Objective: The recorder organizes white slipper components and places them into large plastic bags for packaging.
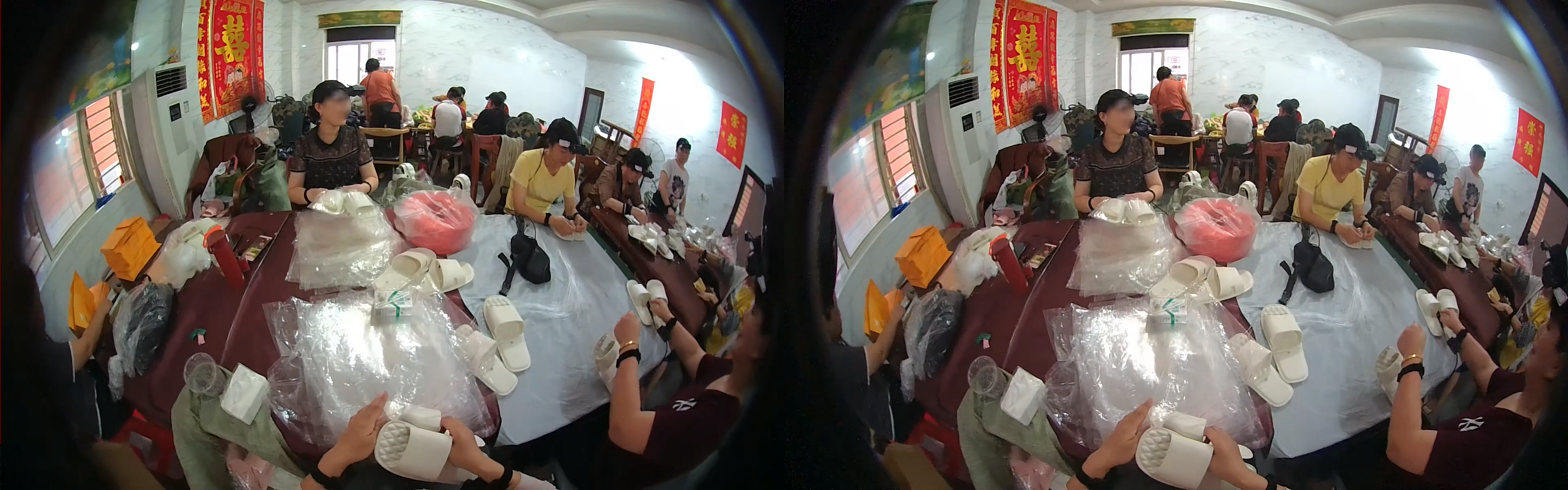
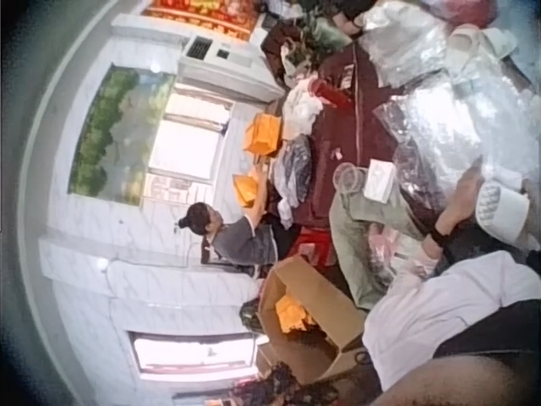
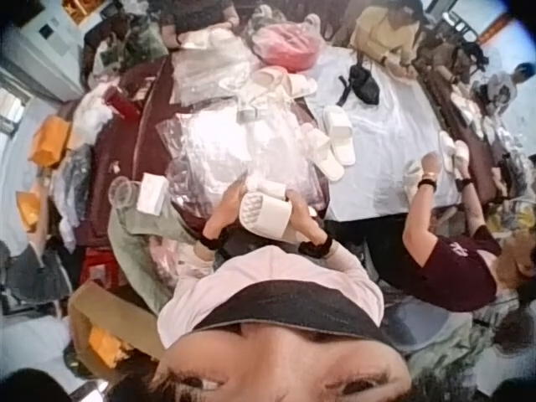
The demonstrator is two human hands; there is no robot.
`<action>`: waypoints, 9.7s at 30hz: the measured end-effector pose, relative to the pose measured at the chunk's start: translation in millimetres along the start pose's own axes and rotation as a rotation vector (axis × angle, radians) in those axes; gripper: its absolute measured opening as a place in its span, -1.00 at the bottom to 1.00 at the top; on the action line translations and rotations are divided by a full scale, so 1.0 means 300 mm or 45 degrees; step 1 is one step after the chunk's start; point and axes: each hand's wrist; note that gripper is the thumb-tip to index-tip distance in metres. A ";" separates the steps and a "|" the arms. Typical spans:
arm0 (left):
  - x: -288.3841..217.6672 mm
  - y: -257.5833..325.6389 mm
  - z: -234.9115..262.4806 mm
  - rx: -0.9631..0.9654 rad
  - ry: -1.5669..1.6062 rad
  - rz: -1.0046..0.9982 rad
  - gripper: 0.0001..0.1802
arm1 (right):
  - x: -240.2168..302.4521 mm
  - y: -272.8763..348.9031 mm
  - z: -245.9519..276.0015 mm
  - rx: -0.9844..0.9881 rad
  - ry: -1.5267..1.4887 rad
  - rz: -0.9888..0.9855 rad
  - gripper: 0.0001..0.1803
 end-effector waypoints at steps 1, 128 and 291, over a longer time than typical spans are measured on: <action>-0.009 -0.002 0.005 -0.028 0.107 0.076 -0.45 | 0.016 0.002 0.009 0.042 0.029 -0.033 -0.68; -0.210 -0.011 0.006 0.316 0.660 0.054 -0.62 | 0.063 -0.089 0.001 -0.028 0.487 1.035 -0.56; -0.174 0.022 -0.016 0.553 1.163 0.595 -0.61 | 0.099 0.009 -0.058 0.628 -1.877 -1.773 -0.47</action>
Point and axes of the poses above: each hand's wrist, its own y-axis away from the middle knuckle, its own z-axis out of the back of the hand, x = y × z, and after that the axes turned 10 degrees about -x, right-handed
